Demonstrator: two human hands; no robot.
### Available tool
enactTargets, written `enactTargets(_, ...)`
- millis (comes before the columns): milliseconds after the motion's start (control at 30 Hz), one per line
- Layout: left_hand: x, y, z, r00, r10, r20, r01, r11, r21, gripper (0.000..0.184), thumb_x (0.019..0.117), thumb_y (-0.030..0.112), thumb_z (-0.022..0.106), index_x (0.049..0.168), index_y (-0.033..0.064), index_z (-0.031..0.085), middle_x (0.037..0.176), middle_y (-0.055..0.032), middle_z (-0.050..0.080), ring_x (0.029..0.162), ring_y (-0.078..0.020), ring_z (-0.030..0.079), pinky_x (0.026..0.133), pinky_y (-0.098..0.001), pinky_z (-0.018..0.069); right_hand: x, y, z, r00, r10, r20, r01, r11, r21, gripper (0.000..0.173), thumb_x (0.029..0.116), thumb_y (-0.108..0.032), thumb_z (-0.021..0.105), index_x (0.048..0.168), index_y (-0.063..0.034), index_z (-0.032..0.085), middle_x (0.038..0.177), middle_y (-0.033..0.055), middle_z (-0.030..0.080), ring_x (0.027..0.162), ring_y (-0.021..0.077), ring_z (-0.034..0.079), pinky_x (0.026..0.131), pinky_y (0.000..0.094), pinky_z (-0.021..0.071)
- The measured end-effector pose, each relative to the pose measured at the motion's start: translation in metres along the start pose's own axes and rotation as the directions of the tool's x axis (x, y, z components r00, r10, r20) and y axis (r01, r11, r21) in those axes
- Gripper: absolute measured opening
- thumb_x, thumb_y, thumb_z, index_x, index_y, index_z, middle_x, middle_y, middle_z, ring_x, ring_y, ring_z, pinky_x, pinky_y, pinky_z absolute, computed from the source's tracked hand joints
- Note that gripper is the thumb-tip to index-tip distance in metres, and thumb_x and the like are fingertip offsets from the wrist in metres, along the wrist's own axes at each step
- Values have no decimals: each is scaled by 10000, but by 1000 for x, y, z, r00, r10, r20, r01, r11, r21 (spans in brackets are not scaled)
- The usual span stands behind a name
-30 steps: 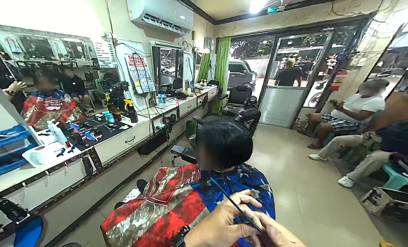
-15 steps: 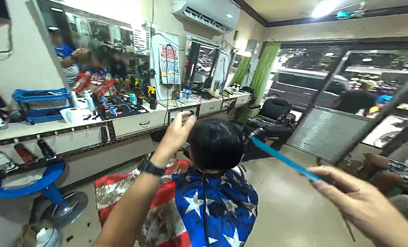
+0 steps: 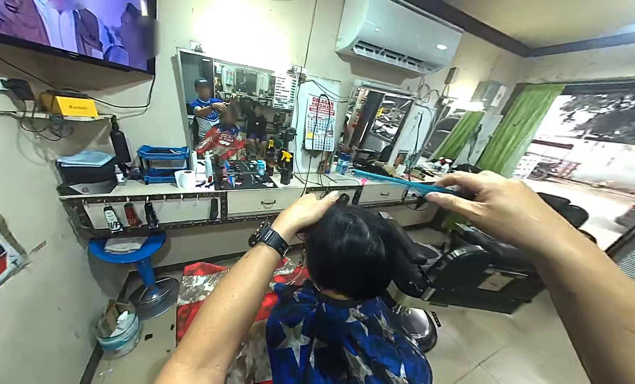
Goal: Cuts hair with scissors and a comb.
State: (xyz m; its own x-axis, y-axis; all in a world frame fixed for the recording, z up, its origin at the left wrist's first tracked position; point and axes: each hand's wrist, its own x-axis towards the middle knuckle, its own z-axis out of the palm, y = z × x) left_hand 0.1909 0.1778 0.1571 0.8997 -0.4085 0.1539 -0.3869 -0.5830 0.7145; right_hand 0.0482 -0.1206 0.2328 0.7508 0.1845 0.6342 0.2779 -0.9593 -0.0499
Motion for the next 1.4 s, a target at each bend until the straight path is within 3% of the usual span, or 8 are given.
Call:
enactTargets(200,-17,19,3,998,-13,-63,17,998,63,758,1035,668,331,1150,17,701,1094,-222,696,1055,-357,673,925,-611,509,69,27,34,972,-234,23,235,971,-36,276,956,-375,716,1101,-144,764,983,105,734,993,392,641,819,624,498)
enactTargets(333,-24,34,2,996,-47,-81,59,986,153,717,1038,650,358,1140,33,708,1068,-196,700,1038,-332,672,910,-595,508,108,32,66,943,-311,114,317,948,-33,284,960,-441,689,1102,-209,772,972,58,740,1040,353,648,823,613,508)
enactTargets(567,-42,68,13,972,-207,-114,228,948,221,714,949,717,507,1285,109,669,1197,-157,692,1161,-303,649,1000,-592,491,147,31,110,820,-520,240,513,853,94,234,930,-491,709,1012,-285,782,902,-35,735,1012,267,659,812,562,531)
enactTargets(733,-55,81,24,957,-265,-119,280,949,143,665,924,597,664,1355,95,600,1198,-156,683,1130,-274,654,993,-548,501,152,30,109,724,-627,287,593,779,203,223,938,-483,700,1021,-292,779,914,-60,727,992,214,646,824,497,527)
enactTargets(867,-61,82,30,964,-250,-94,254,967,27,553,954,374,718,1386,73,549,1190,-159,672,1067,-241,666,949,-482,531,151,27,97,661,-664,350,630,744,221,233,942,-483,696,1052,-292,772,922,-61,730,996,202,647,844,486,526)
enactTargets(1000,-65,81,27,986,-151,-64,144,985,-98,231,970,124,691,1176,38,632,1003,-92,688,875,-123,664,810,-327,553,137,34,83,677,-689,259,638,725,261,168,902,-434,753,994,-296,781,830,-71,695,855,181,641,720,467,515)
enactTargets(1233,-57,66,-13,1000,8,9,-6,986,-168,70,946,64,703,1002,21,706,865,-61,701,762,-103,655,708,-286,552,118,40,57,651,-673,350,545,736,401,250,862,-581,706,981,-370,766,806,-129,653,737,52,623,649,371,530)
enactTargets(1400,-65,23,-11,991,80,-111,-121,891,-437,181,1018,191,618,1121,63,694,947,-58,709,793,-107,666,723,-295,568,134,17,39,559,-696,450,488,716,499,241,1003,-443,603,969,-279,777,801,-113,704,693,30,631,620,303,530)
